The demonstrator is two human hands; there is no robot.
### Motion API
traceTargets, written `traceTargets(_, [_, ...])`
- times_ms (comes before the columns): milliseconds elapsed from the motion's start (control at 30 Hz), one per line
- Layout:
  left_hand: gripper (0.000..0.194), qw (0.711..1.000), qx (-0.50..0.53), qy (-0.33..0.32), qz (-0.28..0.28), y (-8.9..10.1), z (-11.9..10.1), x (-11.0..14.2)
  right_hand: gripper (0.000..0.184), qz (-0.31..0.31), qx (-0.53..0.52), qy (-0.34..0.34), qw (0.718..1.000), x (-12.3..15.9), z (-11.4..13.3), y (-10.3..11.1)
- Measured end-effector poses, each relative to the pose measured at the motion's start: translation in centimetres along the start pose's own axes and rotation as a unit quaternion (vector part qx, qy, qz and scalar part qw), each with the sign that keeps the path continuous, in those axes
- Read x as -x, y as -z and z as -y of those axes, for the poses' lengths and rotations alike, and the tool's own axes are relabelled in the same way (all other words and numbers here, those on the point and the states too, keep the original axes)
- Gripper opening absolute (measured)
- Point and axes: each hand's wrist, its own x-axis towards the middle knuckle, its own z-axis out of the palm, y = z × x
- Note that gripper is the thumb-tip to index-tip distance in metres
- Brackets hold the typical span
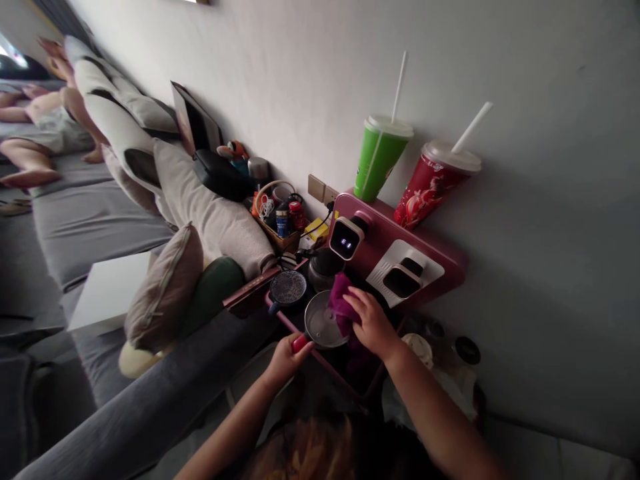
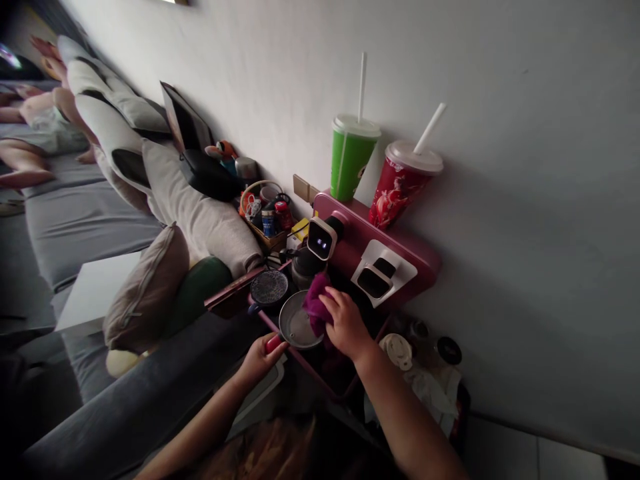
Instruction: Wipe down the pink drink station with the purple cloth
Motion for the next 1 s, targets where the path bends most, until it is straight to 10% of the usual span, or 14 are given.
traceTargets(100, [0.061,1.000,0.006,0.014,0.008,0.0,-0.4,0.0,0.081,-0.084,-0.013,-0.009,0.996,5.7,1.1,-2.1])
traceTargets(367, [0.060,0.998,0.023,0.042,0.042,-0.1,-1.3,0.5,0.064,-0.039,-0.058,0.099,0.993,12.1,1.2,-4.0])
traceTargets(500, [0.058,0.998,-0.001,0.051,0.028,0.0,-1.1,1.0,0.063,0.038,-0.095,-0.003,0.995,14.3,-0.1,-4.3])
traceTargets(633, [0.054,0.998,-0.017,0.056,0.013,0.0,-0.8,1.5,0.070,-0.043,-0.054,-0.128,0.989,16.4,-1.3,-5.1])
traceTargets(867, [0.047,0.998,-0.053,0.039,-0.013,-0.1,-0.9,1.1,0.093,0.173,0.049,-0.175,0.968,14.4,-3.7,-8.4])
traceTargets(1000, [0.044,0.996,-0.076,0.033,-0.018,0.5,-0.8,1.0,0.077,0.159,0.077,-0.142,0.974,10.4,-5.3,-10.6])
